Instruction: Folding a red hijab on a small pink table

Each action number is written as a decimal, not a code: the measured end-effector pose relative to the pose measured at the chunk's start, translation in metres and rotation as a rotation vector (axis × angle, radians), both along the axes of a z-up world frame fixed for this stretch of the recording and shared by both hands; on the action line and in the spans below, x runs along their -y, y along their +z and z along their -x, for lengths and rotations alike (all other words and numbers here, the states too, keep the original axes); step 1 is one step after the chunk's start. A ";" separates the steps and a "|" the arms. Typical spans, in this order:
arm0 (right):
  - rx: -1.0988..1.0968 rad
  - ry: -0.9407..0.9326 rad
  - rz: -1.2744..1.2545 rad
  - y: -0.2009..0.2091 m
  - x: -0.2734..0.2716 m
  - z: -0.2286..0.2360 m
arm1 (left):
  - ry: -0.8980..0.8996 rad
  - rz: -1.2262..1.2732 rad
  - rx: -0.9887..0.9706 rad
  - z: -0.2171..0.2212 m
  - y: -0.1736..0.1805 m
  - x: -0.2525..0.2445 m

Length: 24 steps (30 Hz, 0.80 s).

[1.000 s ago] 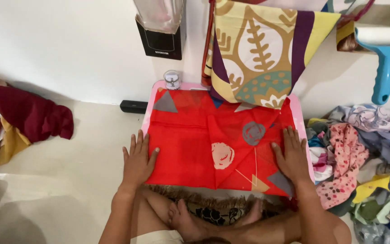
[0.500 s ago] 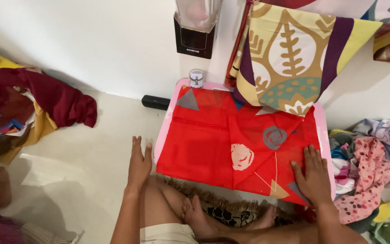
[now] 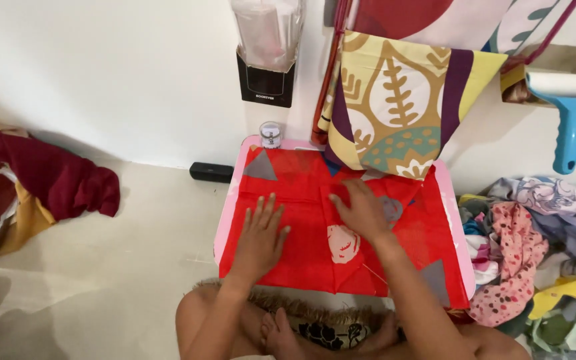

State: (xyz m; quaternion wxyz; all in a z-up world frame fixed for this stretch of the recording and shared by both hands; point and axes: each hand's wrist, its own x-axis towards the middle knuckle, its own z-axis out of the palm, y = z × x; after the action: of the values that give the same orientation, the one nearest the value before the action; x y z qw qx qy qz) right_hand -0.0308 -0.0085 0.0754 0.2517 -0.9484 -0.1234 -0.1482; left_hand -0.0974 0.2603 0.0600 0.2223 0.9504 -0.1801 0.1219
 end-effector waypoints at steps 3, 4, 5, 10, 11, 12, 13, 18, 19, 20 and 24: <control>-0.317 -0.124 0.076 0.002 -0.034 -0.029 | -0.045 -0.097 -0.185 -0.022 0.005 0.028; -0.353 -0.145 0.130 -0.013 -0.035 -0.044 | -0.041 -0.093 -0.193 -0.028 0.008 0.034; -0.397 -0.168 0.184 -0.029 -0.036 -0.056 | -0.038 -0.089 -0.209 -0.031 0.009 0.041; -0.226 -0.114 -0.090 -0.048 0.011 -0.042 | -0.029 -0.193 -0.342 -0.045 -0.014 0.044; -0.053 -0.087 -0.197 -0.046 0.024 -0.028 | -0.018 -0.216 -0.369 -0.045 -0.015 0.044; -0.056 -0.099 -0.194 -0.038 0.043 -0.004 | -0.030 -0.215 -0.372 -0.044 -0.013 0.044; 0.025 -0.098 -0.387 -0.029 0.060 0.018 | -0.030 -0.211 -0.348 -0.044 -0.011 0.044; -0.023 -0.310 -0.929 -0.030 0.157 0.134 | -0.018 -0.195 -0.318 -0.050 -0.032 0.044; -0.091 -0.416 -1.008 -0.037 0.174 0.149 | -0.033 -0.162 -0.204 -0.054 -0.049 0.043; -0.158 -0.523 -1.085 -0.043 0.191 0.165 | -0.048 -0.127 -0.090 -0.057 -0.065 0.043; -0.115 -0.561 -1.090 -0.083 0.223 0.187 | -0.052 -0.118 -0.080 -0.057 -0.059 0.043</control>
State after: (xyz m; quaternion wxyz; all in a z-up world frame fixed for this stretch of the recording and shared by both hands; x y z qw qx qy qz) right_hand -0.2183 -0.2317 -0.0078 0.6579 -0.6862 0.2379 -0.1993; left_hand -0.0402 0.2168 0.0012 0.1762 0.9610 -0.2024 0.0674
